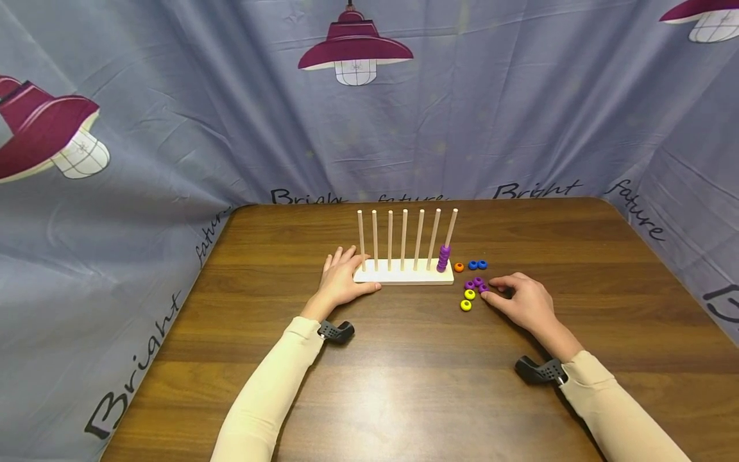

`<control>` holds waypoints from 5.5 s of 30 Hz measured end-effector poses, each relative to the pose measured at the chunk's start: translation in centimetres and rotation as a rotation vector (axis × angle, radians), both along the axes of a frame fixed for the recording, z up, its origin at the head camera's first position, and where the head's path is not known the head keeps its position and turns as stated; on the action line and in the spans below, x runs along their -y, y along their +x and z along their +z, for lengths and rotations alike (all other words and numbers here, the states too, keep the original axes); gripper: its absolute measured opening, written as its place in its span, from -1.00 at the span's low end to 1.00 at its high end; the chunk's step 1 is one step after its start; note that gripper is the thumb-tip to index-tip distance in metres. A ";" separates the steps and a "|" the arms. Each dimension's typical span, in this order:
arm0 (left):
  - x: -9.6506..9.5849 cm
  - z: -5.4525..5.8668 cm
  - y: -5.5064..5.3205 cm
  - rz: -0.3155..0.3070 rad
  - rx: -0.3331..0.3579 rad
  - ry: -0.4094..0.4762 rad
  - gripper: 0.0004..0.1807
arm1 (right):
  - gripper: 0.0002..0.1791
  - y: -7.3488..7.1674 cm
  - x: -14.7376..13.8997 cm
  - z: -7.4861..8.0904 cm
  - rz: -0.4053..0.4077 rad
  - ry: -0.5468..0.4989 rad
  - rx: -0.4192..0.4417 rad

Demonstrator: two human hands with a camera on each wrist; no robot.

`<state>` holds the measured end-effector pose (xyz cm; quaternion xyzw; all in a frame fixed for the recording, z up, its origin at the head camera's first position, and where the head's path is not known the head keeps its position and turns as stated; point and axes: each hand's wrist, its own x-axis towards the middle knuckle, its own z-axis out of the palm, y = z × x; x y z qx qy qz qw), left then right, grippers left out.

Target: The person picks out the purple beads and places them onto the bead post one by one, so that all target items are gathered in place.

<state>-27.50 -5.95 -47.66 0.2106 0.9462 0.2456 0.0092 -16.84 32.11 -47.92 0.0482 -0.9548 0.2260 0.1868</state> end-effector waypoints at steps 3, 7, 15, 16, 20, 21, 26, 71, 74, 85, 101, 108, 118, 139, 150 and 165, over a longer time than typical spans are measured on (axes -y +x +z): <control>0.0 0.0 0.0 -0.001 0.001 0.001 -0.15 | -0.69 0.0 0.0 -0.1 0.000 0.000 -0.009; 0.0 -0.1 0.0 0.002 0.002 0.009 -0.15 | -0.69 0.0 0.2 0.0 -0.017 -0.012 -0.006; 0.1 -0.2 -0.1 0.007 0.009 0.012 -0.14 | -0.76 -0.2 0.2 -0.2 -0.016 -0.014 -0.022; 0.1 -0.1 -0.1 0.008 0.008 0.013 -0.15 | -0.77 -0.2 0.2 -0.2 -0.014 -0.013 -0.026; 0.1 -0.1 -0.1 0.008 0.003 0.014 -0.15 | -0.78 -0.3 0.2 -0.2 -0.012 -0.016 -0.029; 0.1 -0.2 -0.1 0.007 0.003 0.013 -0.15 | -0.78 -0.3 0.2 -0.3 -0.015 -0.017 -0.027; 0.1 -0.1 -0.1 -0.002 0.005 0.002 -0.15 | -0.80 -0.2 0.2 -0.3 -0.046 -0.050 -0.016; 0.1 -0.3 -0.3 0.004 0.010 0.003 -0.15 | -0.76 -0.2 0.1 -0.5 0.007 -0.045 -0.060; 0.1 -0.4 -0.3 0.004 0.006 -0.001 -0.15 | -0.76 -0.3 0.1 -0.5 0.013 -0.053 -0.062; 0.1 -0.2 -0.3 0.002 0.010 0.001 -0.15 | -0.78 -0.4 0.1 -0.6 0.041 -0.066 -0.085; 0.1 -0.4 -0.2 0.006 0.010 0.007 -0.15 | -0.76 -0.5 0.0 -0.9 0.100 -0.083 -0.123; 0.1 -0.3 -0.2 0.006 0.004 0.002 -0.16 | -0.77 -0.5 0.2 -0.8 0.085 -0.101 -0.109; 0.1 -0.4 -0.2 0.006 0.008 -0.003 -0.16 | -0.78 -0.5 0.2 -0.7 0.084 -0.106 -0.106; 0.1 -0.3 -0.3 0.000 0.012 -0.008 -0.17 | -0.78 -0.4 0.2 -0.4 0.080 -0.120 -0.123; 0.2 -0.3 -0.3 -0.003 0.015 -0.002 -0.16 | -0.77 -0.4 0.3 0.0 0.045 -0.131 -0.039; 0.1 -0.3 -0.2 0.000 0.012 -0.001 -0.17 | -0.76 -1.5 1.3 2.3 0.091 -0.152 -0.039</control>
